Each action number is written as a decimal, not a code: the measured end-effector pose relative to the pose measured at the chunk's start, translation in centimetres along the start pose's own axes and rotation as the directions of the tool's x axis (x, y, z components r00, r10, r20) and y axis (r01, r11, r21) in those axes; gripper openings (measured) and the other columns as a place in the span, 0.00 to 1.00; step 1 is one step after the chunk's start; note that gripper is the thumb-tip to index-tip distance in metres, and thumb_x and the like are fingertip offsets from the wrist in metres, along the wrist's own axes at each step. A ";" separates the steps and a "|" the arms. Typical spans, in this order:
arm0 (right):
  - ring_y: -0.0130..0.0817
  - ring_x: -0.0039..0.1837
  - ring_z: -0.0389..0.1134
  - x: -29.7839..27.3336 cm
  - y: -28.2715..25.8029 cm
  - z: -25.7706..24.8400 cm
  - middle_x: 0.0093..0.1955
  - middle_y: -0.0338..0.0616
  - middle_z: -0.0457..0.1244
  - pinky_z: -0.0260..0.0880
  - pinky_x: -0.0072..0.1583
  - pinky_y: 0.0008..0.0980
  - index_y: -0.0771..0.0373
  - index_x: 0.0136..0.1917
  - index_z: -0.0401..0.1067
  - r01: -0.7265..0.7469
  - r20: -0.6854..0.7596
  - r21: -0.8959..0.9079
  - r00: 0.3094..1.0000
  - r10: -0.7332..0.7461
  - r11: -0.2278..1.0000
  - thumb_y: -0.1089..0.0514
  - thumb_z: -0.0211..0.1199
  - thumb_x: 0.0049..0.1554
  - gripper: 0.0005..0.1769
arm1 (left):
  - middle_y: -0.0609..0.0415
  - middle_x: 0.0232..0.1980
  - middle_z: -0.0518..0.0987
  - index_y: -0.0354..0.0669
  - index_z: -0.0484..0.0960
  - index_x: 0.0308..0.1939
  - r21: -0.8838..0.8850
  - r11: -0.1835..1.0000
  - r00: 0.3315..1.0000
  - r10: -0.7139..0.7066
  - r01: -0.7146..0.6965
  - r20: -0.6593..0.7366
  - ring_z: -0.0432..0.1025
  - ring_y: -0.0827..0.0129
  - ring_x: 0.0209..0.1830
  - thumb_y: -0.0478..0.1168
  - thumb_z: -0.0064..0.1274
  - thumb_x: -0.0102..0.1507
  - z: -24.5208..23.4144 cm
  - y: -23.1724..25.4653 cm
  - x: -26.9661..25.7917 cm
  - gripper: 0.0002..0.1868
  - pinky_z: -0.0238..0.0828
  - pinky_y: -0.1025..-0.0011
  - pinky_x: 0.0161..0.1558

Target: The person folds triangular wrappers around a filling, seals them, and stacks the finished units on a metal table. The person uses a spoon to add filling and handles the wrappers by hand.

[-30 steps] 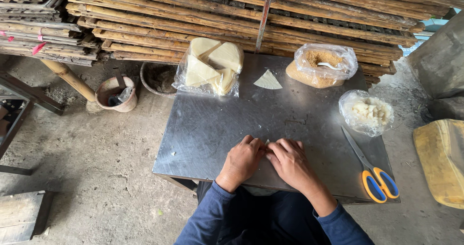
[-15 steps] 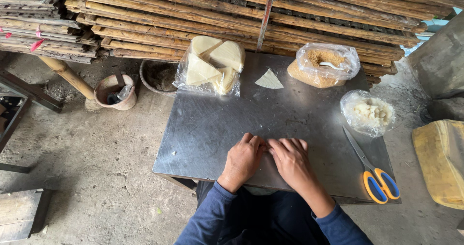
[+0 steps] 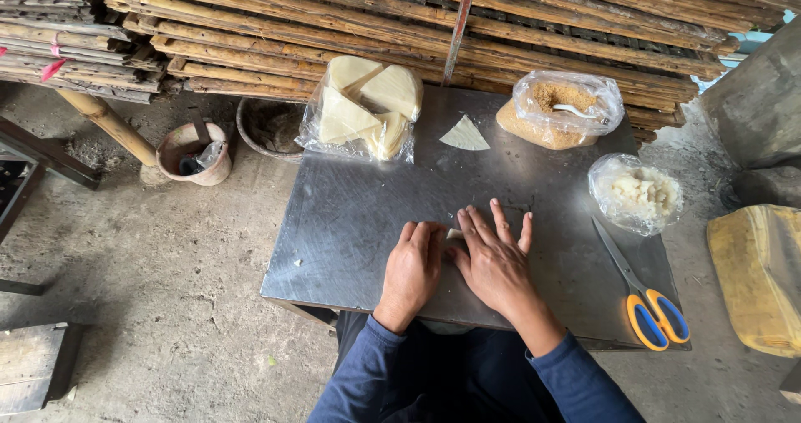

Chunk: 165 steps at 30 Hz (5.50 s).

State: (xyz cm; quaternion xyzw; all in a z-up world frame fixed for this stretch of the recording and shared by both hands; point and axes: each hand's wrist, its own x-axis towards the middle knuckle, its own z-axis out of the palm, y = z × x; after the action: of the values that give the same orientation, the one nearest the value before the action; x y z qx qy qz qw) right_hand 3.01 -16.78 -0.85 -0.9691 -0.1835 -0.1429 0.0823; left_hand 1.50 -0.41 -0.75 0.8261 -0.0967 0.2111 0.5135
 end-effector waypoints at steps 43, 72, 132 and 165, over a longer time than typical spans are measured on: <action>0.42 0.58 0.74 -11.0 0.2 -1.9 0.58 0.52 0.68 0.75 0.56 0.37 0.65 0.52 0.71 0.059 0.006 0.670 0.996 -0.085 0.740 0.58 0.58 0.62 0.09 | 0.45 0.41 0.79 0.38 0.80 0.47 -0.017 0.997 0.997 -0.071 0.071 -0.012 0.78 0.53 0.33 0.35 0.50 0.68 -0.5 0.7 -0.3 0.07 0.75 0.63 0.35; 0.62 0.64 0.64 -13.6 3.8 17.1 0.62 0.63 0.63 0.63 0.63 0.54 0.66 0.62 0.70 -0.188 -0.111 0.394 0.962 0.249 0.900 0.53 0.63 0.55 0.24 | 0.41 0.52 0.74 0.43 0.79 0.46 0.582 0.807 0.993 -0.116 0.100 -0.010 0.74 0.43 0.50 0.45 0.52 0.65 9.1 -9.3 18.1 0.11 0.73 0.48 0.45; 0.31 0.42 0.74 12.2 20.9 -1.3 0.43 0.44 0.71 0.72 0.43 0.31 0.61 0.54 0.75 -0.286 -0.296 0.696 0.722 0.625 0.659 0.62 0.60 0.64 0.06 | 0.48 0.36 0.82 0.39 0.82 0.38 0.014 0.978 0.976 -0.210 0.210 0.053 0.80 0.61 0.31 0.36 0.62 0.59 0.7 -0.8 2.8 0.07 0.77 0.68 0.35; 0.24 0.40 0.65 -1.3 8.4 3.4 0.41 0.43 0.68 0.67 0.45 0.25 0.65 0.53 0.75 -0.231 0.227 0.972 0.894 0.387 -0.036 0.62 0.58 0.64 0.07 | 0.46 0.38 0.84 0.38 0.81 0.40 0.046 0.983 0.984 -0.176 0.176 -0.011 0.82 0.60 0.33 0.33 0.58 0.59 -0.7 -0.4 1.6 0.07 0.78 0.67 0.35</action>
State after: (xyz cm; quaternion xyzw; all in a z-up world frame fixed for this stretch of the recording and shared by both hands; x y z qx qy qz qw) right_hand 5.90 -24.15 -5.35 -0.6472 -0.0035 -0.0103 0.7622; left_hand 2.93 0.45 -0.06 0.8424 -0.0166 0.1702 0.5110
